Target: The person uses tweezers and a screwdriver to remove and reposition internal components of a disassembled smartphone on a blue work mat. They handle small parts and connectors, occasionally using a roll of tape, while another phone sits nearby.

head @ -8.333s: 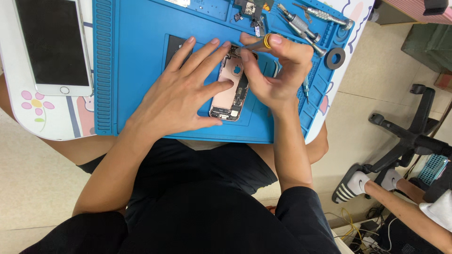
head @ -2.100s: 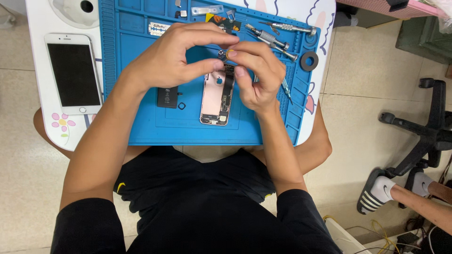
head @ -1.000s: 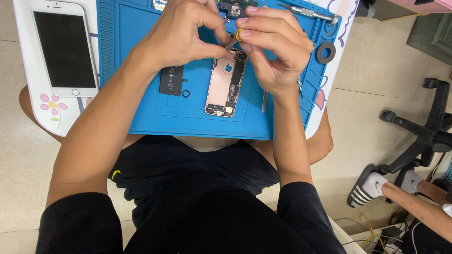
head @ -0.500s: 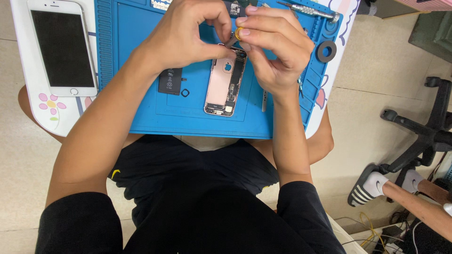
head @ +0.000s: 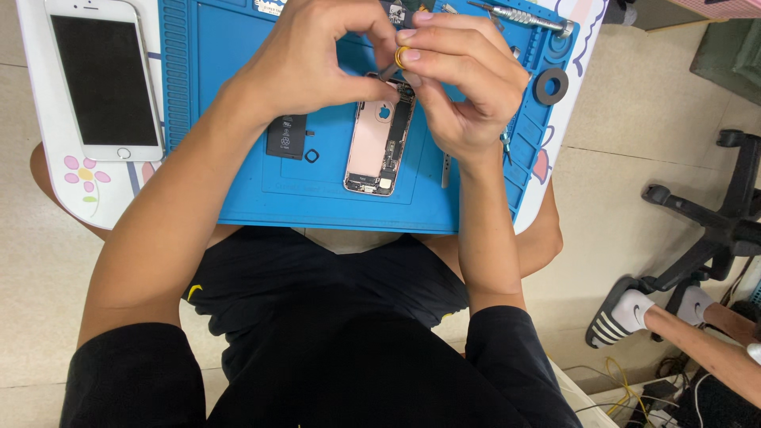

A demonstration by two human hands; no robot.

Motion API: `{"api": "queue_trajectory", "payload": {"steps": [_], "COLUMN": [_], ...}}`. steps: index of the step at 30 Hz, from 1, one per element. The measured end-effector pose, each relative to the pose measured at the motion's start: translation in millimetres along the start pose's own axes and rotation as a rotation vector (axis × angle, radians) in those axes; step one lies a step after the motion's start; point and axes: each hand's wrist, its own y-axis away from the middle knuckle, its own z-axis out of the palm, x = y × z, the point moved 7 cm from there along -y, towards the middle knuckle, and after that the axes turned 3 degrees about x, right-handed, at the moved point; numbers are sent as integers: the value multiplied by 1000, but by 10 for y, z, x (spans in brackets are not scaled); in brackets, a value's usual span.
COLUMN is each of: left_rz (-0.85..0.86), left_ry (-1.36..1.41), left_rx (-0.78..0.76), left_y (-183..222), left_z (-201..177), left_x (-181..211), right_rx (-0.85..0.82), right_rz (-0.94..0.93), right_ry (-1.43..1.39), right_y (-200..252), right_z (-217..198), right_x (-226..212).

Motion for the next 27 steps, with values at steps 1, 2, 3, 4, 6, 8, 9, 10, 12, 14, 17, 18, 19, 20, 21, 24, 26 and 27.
{"api": "queue_trajectory", "payload": {"steps": [1, 2, 3, 4, 6, 8, 9, 10, 12, 14, 17, 18, 19, 20, 21, 24, 26, 27], "left_rz": [0, 85, 166, 164, 82, 63, 43, 42, -21, 17, 95, 137, 135, 111, 87, 37, 24, 11], "left_ry": [1, 10, 18, 17, 0, -12, -28, -29, 1, -14, -4, 14, 16, -3, -24, -42, -50, -61], "left_rx": [1, -88, -177, -176, -196, -130, -64, -63, 30, -2, -100, -169, -169, -163, -158, -43, 42, 128], "left_y": [-19, -29, -21, -3, 17, 25, 33, 45, 60, 37, 6, 2, 20, 34, 48, 61, 77, 93], "left_z": [-40, -17, -2, -10, 3, 12, -18, 9, 20, -8, -25, -22, -4, 12, 20, -20, 44, 35], "left_x": [-7, 46, 99, 87, 2, -7, -18, -29, -95, -66, 32, 81, 67, 35, 3, 7, -64, -105], "right_rx": [-1, -1, 1, 0, 9, 5, 3, 3, -18, -13, 3, 21, 19, 26, 34, 9, 2, -6], "right_rz": [0, -11, -21, -20, 0, 11, 22, 22, -31, -34, -9, 18, 20, 18, 15, 3, 9, 15], "right_ry": [0, 3, 4, 1, 2, 6, 7, 5, -15, -16, -2, 11, 11, 11, 9, 2, 4, 4], "right_y": [2, 4, 7, 8, 11, 11, 7, 18, 49, 53, 37, 22, 29, 36, 38, 52, 33, 21], "right_z": [-6, -12, -11, -7, -23, -29, -20, -12, 1, 9, -5, -11, -13, -22, -25, -7, -11, 0], "right_x": [12, 17, 21, 15, 18, -4, -11, 10, 14, 26, 9, 13, 20, 24, 30, 12, 0, -3]}}
